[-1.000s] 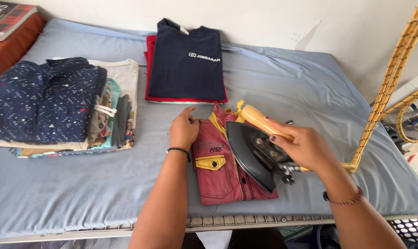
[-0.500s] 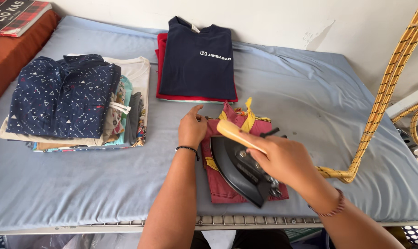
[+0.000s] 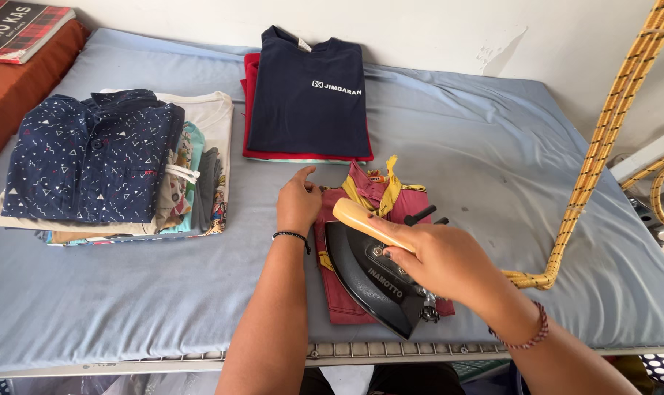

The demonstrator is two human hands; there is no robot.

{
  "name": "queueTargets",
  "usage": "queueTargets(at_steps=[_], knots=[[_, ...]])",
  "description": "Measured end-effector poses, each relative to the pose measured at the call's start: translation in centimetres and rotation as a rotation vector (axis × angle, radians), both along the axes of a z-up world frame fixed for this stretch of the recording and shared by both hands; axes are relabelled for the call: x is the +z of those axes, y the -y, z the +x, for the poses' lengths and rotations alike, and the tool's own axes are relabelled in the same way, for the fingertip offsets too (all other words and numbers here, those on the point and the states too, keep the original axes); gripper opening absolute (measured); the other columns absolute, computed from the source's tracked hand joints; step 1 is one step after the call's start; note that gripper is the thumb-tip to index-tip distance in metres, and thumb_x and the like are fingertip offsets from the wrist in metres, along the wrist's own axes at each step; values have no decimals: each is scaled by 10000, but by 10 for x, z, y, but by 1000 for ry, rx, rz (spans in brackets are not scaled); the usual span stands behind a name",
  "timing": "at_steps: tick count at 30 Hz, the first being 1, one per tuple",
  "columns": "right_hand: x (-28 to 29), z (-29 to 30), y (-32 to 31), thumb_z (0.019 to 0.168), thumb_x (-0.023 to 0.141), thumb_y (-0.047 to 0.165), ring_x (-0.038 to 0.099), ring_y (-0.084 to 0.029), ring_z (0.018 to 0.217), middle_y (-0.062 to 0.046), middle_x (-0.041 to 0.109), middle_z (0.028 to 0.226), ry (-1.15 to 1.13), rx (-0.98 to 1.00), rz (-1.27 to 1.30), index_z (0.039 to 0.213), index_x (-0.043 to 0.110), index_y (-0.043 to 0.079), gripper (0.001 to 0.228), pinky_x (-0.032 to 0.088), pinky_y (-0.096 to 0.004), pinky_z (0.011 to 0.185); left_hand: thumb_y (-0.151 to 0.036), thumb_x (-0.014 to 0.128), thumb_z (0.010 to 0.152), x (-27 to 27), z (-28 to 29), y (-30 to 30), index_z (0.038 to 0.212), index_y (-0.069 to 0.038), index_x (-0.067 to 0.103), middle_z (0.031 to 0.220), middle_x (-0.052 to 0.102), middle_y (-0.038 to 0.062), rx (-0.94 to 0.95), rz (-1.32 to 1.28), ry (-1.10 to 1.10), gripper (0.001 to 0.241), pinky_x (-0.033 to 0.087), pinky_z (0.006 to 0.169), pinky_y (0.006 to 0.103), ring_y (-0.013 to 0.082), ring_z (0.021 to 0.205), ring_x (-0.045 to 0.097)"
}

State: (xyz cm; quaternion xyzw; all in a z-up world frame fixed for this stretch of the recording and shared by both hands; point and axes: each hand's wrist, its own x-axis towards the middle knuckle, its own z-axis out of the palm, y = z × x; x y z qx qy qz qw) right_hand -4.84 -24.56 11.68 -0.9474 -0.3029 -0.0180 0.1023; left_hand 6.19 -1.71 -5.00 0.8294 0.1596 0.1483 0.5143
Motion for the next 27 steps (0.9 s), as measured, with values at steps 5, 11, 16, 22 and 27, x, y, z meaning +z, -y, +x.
queueTargets(at_steps=[5,11,16,22,27], knots=[[-12,3,-8,901,677,333,655,-317,537,-67,666,669,195,-43,-97,1456,566,408,570,538,-452,506,-98,633,862,3,0,-1,1317,-179,678,1005,777,68,-1,34,-13,464,557,864,385,254,946,731],[-18,26,-24,915,668,301,657,-315,561,-63,673,689,212,8,14,1432,566,362,531,533,-453,517,-109,632,853,2,0,-1,1313,-181,679,996,783,69,6,32,-28,468,559,871,384,252,942,740],[-14,20,-15,923,665,301,664,-310,578,-75,670,673,108,74,24,1465,531,336,560,524,-460,534,-121,644,846,0,0,-1,1297,-174,687,997,785,76,7,19,-7,455,563,867,381,254,938,745],[-18,7,-16,920,659,318,643,-330,502,-88,644,659,229,-7,-98,1486,492,337,590,523,-451,461,-138,609,870,0,3,-4,1277,-194,714,1001,784,80,0,31,-13,424,563,865,386,264,947,743],[-22,21,-28,938,650,304,659,-322,523,-81,670,692,285,-2,-25,1469,524,337,547,520,-449,465,-135,603,853,6,1,-4,1241,-213,734,974,788,70,9,2,-5,416,565,856,390,270,931,743]])
